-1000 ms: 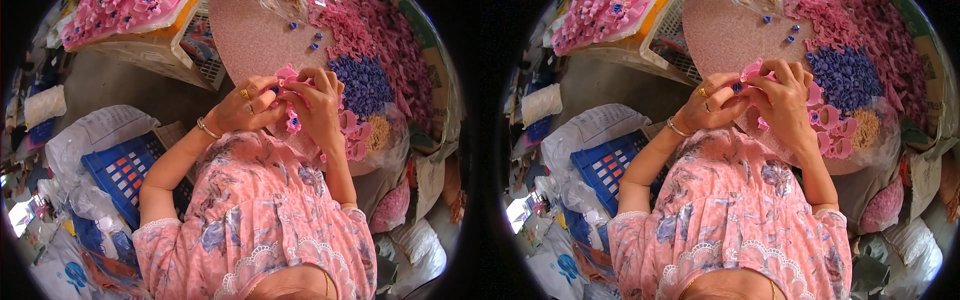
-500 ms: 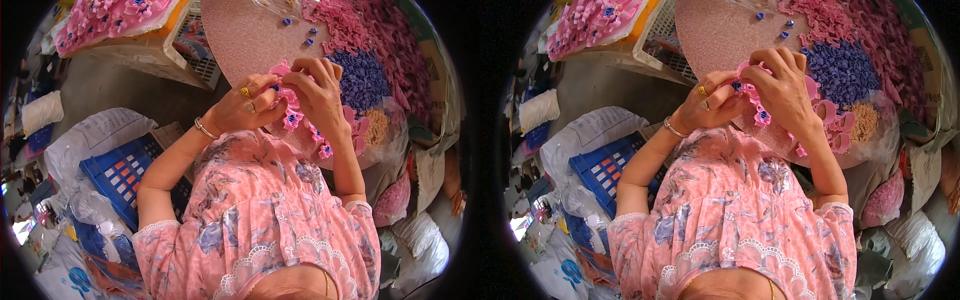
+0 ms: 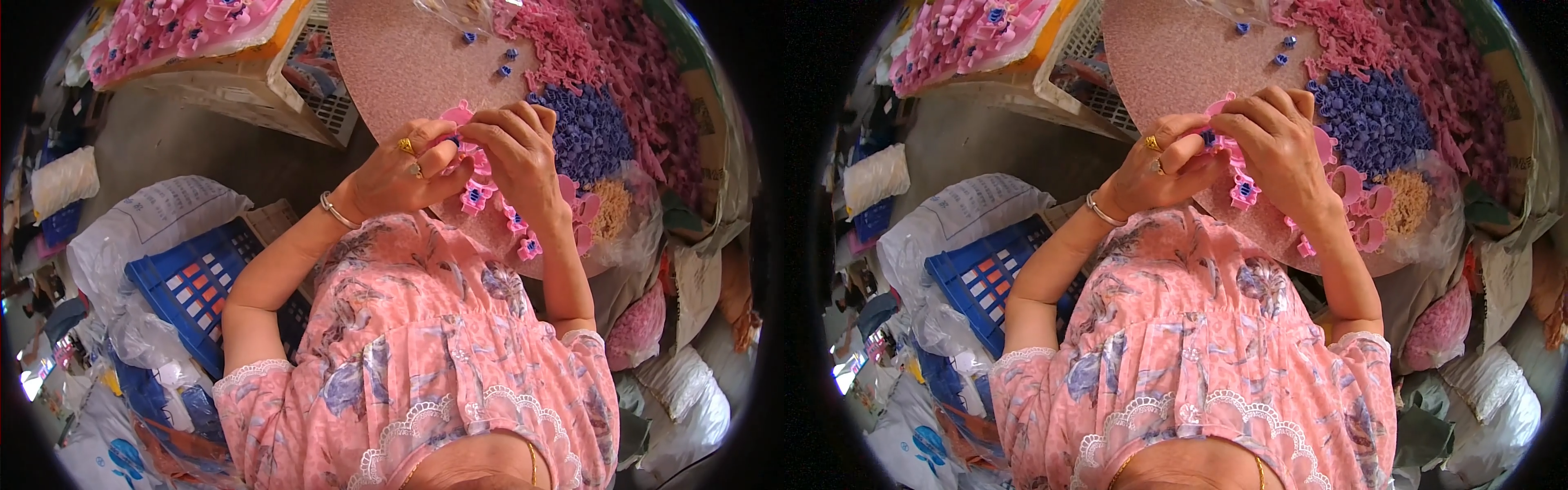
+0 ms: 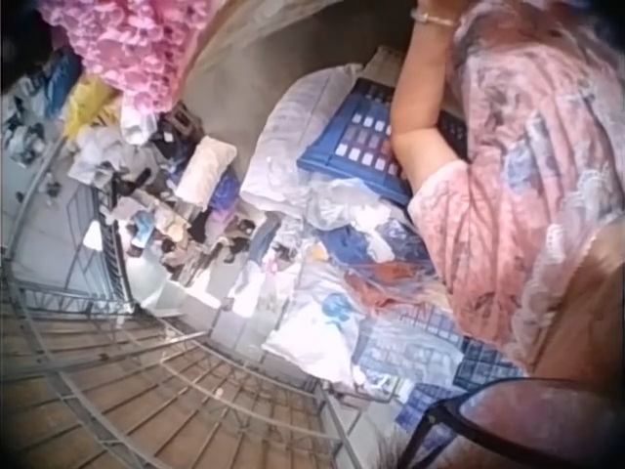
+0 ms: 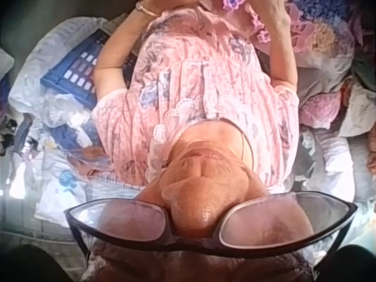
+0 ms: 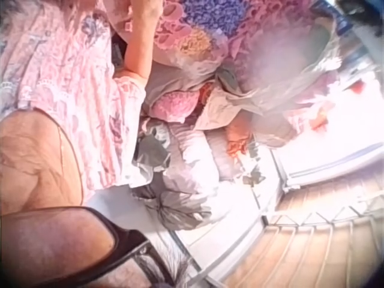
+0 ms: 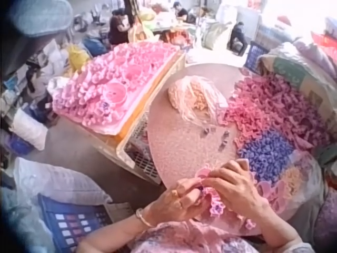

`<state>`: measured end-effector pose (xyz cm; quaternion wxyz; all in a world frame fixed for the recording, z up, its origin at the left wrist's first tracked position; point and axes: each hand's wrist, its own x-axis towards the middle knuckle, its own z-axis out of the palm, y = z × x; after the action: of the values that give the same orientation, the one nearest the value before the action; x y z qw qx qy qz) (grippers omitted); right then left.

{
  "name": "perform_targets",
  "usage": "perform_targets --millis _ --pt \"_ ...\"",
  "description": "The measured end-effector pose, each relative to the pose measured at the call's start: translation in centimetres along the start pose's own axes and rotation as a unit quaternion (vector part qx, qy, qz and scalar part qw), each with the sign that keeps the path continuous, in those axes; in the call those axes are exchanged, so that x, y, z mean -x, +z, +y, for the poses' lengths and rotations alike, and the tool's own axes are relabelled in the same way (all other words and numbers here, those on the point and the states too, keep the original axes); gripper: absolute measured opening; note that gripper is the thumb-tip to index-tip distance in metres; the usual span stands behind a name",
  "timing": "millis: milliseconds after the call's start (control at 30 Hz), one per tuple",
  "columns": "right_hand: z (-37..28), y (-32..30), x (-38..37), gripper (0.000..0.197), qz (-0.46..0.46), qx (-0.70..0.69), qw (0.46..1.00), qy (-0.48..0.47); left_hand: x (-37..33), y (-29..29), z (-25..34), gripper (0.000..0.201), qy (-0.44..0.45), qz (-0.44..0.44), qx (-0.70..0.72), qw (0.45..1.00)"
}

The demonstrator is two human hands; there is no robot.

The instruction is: Assembling small pink plastic bear-shaped toy parts by hand at a factory workbench.

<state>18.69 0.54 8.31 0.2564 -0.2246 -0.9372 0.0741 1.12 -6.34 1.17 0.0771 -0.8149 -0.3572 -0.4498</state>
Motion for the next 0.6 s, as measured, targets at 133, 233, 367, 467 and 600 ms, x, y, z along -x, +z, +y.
perform_targets --millis 133,233,367,467,600 --pt "0.02 0.37 0.19 0.025 0.014 -0.018 1.000 0.005 -0.13 0.00 0.16 0.022 0.000 0.004 -0.008 1.000" --pt "0.02 0.51 0.28 0.026 0.010 -0.021 1.000 0.004 -0.11 -0.04 0.16 0.021 -0.007 0.002 0.000 1.000" --pt "-0.21 0.40 0.28 0.026 -0.007 -0.030 0.999 0.013 0.17 0.32 0.19 0.016 -0.025 0.011 0.020 0.999" --pt "-0.50 0.18 0.26 0.026 -0.007 -0.028 0.999 0.033 0.32 0.09 0.21 0.017 -0.033 0.004 0.029 0.999" --pt "-0.65 0.54 0.00 0.026 0.017 -0.016 0.999 0.033 0.26 0.24 0.31 0.018 -0.035 0.012 0.021 0.999"
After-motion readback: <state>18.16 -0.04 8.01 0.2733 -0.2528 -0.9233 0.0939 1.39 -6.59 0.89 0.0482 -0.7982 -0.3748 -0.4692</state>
